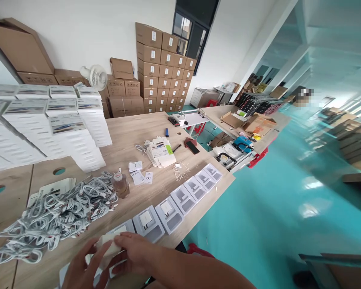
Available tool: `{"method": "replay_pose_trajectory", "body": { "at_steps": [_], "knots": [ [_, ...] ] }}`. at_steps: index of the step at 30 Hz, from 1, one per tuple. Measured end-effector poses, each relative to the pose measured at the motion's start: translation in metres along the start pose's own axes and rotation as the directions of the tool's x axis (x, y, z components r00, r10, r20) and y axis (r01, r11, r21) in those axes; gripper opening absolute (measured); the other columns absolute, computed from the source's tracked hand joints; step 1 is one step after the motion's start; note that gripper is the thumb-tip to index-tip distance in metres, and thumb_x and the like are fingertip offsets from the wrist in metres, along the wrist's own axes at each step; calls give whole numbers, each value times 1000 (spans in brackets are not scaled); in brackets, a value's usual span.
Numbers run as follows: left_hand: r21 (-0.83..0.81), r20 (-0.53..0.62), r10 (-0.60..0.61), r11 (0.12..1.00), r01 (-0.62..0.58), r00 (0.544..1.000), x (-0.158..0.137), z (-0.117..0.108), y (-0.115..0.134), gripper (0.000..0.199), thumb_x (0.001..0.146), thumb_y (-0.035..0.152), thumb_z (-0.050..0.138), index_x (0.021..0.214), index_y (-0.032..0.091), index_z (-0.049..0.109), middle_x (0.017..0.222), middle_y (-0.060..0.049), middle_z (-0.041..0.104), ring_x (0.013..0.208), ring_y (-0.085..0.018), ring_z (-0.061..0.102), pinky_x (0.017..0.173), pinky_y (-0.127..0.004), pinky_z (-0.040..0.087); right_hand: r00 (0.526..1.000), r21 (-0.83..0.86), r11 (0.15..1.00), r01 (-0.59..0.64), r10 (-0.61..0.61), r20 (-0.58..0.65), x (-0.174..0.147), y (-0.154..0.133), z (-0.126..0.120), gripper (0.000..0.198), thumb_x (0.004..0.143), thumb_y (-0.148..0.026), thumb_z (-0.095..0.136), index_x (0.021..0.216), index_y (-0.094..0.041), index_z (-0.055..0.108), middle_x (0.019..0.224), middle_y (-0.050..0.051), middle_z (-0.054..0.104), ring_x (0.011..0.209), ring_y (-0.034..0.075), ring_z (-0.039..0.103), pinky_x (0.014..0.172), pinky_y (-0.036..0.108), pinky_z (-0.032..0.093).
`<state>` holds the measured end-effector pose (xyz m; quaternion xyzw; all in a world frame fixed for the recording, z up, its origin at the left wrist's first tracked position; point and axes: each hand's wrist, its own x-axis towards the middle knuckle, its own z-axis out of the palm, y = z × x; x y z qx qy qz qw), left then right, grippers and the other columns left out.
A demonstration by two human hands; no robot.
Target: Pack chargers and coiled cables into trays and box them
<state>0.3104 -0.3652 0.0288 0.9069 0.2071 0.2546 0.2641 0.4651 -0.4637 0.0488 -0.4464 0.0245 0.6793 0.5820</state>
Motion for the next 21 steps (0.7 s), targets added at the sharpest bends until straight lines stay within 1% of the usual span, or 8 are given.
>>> {"method": "replay_pose_trajectory", "body": {
  "at_steps": [4, 5, 7, 8, 10, 12, 16, 21],
  "knots": [
    [-349, 85, -253, 898, 267, 964, 24, 32, 58, 70, 74, 23, 73, 138, 41, 50, 148, -7, 44, 133, -37, 42, 107, -50, 38, 999, -11, 999, 50, -51, -15, -32, -32, -53, 42, 74, -50, 71, 100, -18, 61, 82, 1, 63, 63, 11, 58, 54, 22, 42],
    [-518, 155, -394, 748, 414, 906, 33, 38, 72, 78, 70, 25, 78, 140, 42, 46, 152, -4, 40, 137, -36, 38, 109, -48, 37, 998, -25, 998, 59, -59, -3, -39, -43, -67, 42, 74, -49, 72, 100, -17, 62, 82, 1, 63, 64, 11, 57, 54, 21, 40],
    [-739, 405, -623, 207, 640, 669, 53, 54, 96, 84, 67, 38, 81, 141, 42, 42, 153, -2, 40, 134, -34, 44, 103, -46, 45, 995, -140, 986, 94, -91, 31, -51, -66, -95, 42, 73, -45, 74, 103, -17, 64, 85, 1, 64, 67, 10, 57, 55, 21, 38],
    [-734, 558, -641, -85, 674, 527, 63, 65, 106, 78, 69, 46, 78, 139, 39, 45, 149, -4, 45, 127, -34, 52, 96, -46, 51, 991, -236, 963, 128, -117, 57, -56, -77, -108, 43, 73, -42, 75, 107, -17, 65, 89, 1, 65, 70, 11, 58, 57, 22, 39],
    [-612, 758, -553, -419, 670, 347, 80, 91, 127, 62, 77, 55, 68, 131, 27, 55, 130, -11, 61, 106, -33, 66, 82, -46, 58, 978, -453, 867, 206, -169, 121, -66, -99, -131, 46, 73, -38, 76, 112, -20, 63, 98, 2, 66, 79, 14, 60, 65, 24, 44],
    [-547, 815, -497, -492, 677, 297, 92, 121, 145, 51, 83, 51, 64, 120, 15, 63, 107, -15, 72, 87, -29, 72, 74, -41, 60, 962, -644, 717, 267, -239, 133, -74, -118, -152, 50, 71, -36, 76, 116, -23, 59, 104, 2, 66, 89, 18, 62, 73, 28, 47],
    [-586, 787, -554, -534, 609, 272, 108, 176, 175, 31, 88, 34, 63, 114, 17, 63, 92, -8, 75, 78, -19, 73, 66, -27, 60, 855, -917, 264, 300, -500, 136, -85, -142, -187, 47, 66, -34, 77, 108, -23, 58, 106, 3, 63, 101, 22, 56, 84, 33, 44],
    [-648, 740, -616, -546, 532, 269, 125, 230, 198, 26, 86, 34, 67, 103, 14, 66, 92, -9, 76, 85, -24, 74, 72, -31, 62, 849, -944, -69, 323, -420, 321, -89, -158, -230, 35, 63, -34, 76, 91, -23, 57, 94, 1, 62, 90, 20, 55, 77, 29, 42]
  ]
}}
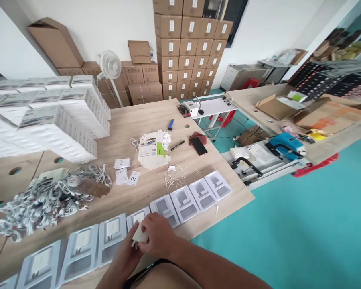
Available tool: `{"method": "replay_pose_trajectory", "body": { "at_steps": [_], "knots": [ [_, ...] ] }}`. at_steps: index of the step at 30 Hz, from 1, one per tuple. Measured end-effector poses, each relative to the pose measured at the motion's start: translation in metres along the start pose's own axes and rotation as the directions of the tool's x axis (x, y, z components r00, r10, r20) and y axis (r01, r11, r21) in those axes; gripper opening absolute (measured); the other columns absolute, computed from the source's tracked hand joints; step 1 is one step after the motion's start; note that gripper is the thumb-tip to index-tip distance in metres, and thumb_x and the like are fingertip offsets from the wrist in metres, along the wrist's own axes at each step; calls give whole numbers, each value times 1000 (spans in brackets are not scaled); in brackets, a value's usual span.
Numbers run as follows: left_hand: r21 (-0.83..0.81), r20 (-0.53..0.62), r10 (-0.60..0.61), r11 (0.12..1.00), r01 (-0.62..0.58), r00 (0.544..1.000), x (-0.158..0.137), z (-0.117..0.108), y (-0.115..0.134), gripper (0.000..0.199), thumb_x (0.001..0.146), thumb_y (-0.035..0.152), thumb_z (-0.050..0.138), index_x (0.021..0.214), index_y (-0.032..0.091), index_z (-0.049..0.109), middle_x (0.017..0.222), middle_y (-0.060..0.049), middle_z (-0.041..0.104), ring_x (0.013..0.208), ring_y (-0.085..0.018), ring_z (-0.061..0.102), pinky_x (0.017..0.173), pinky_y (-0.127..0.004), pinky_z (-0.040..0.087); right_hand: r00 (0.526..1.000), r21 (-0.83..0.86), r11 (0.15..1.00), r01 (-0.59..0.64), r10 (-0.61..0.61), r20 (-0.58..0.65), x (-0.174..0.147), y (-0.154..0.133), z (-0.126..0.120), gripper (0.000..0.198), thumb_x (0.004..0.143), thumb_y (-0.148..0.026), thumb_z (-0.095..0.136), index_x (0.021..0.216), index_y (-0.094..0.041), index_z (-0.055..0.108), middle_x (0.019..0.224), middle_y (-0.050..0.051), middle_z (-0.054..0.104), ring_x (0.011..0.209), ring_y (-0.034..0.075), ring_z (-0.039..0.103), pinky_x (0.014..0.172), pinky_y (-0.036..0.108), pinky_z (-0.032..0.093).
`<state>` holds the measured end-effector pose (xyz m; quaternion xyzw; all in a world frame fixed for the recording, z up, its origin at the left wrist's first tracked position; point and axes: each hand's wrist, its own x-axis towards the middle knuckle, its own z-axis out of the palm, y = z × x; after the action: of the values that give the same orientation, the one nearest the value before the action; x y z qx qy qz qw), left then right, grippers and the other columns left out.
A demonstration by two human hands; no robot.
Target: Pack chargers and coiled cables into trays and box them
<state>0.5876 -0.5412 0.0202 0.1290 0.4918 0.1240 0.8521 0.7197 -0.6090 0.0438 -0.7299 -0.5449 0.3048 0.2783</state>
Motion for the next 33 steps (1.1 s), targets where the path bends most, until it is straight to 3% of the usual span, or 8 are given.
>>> {"method": "replay_pose_trajectory", "body": {
  "at_steps": [6, 10, 14, 19, 22, 26, 29, 33],
  "knots": [
    [-7, -29, -43, 999, 43, 999, 30, 14, -30, 24, 80, 27, 74, 96, 12, 65, 86, -12, 76, 85, -29, 75, 73, -38, 62, 999, -140, 990, 2, 4, 38, 22, 81, -26, 39, 72, -25, 69, 110, -19, 60, 103, 8, 66, 98, 25, 57, 85, 34, 43],
    [0, -62, -96, 995, 96, 993, 43, 11, -39, 24, 77, 26, 76, 93, 13, 64, 88, -13, 76, 91, -32, 74, 72, -39, 62, 981, -163, 975, 153, -130, 145, 43, 115, -24, 43, 71, -16, 72, 113, -21, 63, 117, 8, 67, 111, 25, 55, 97, 36, 41],
    [-30, -99, -100, 995, 98, 990, 48, 6, -42, 25, 78, 26, 75, 97, 14, 63, 96, -15, 76, 98, -33, 72, 72, -39, 62, 951, -144, 954, 263, -232, 205, 49, 126, -13, 39, 72, -13, 73, 110, -21, 65, 124, 7, 65, 118, 25, 52, 105, 38, 36],
    [-45, -76, -104, 994, 101, 992, 44, 8, -39, 32, 82, 29, 71, 107, 12, 62, 98, -16, 76, 98, -32, 72, 72, -37, 62, 974, -128, 968, 218, -207, 93, 37, 120, -16, 26, 79, -23, 69, 105, -21, 67, 141, 10, 51, 129, 31, 42, 107, 49, 30],
    [-26, -14, -85, 996, 85, 996, 40, 21, -33, 35, 84, 33, 68, 109, 10, 61, 97, -15, 76, 94, -30, 73, 74, -37, 62, 977, -79, 974, 210, -206, 52, 24, 101, -18, 30, 74, -30, 71, 102, -21, 65, 130, 9, 58, 118, 25, 51, 101, 39, 38],
    [44, 91, -40, 998, 37, 995, 35, 47, -29, 29, 83, 33, 69, 106, 16, 64, 104, -10, 76, 98, -28, 72, 77, -33, 59, 959, -8, 964, 266, -264, 106, 12, 81, -25, 33, 61, -30, 77, 90, -22, 63, 105, 2, 67, 100, 21, 57, 93, 31, 42],
    [136, 130, -65, 990, 47, 989, 37, 57, -30, 31, 83, 37, 68, 107, 18, 66, 115, -11, 73, 105, -28, 69, 80, -34, 57, 973, -52, 976, 211, -205, 109, 12, 96, -46, 33, 62, -24, 74, 94, -22, 64, 96, 2, 68, 96, 23, 58, 89, 32, 43],
    [286, 113, -100, 956, 64, 989, 47, 54, -35, 42, 77, 39, 76, 111, 16, 67, 121, -16, 70, 109, -29, 66, 84, -35, 53, 991, -143, 981, 130, -126, 37, 14, 146, -85, 39, 70, -11, 64, 108, -19, 64, 107, 9, 67, 105, 27, 55, 92, 37, 43]
  ]
}}
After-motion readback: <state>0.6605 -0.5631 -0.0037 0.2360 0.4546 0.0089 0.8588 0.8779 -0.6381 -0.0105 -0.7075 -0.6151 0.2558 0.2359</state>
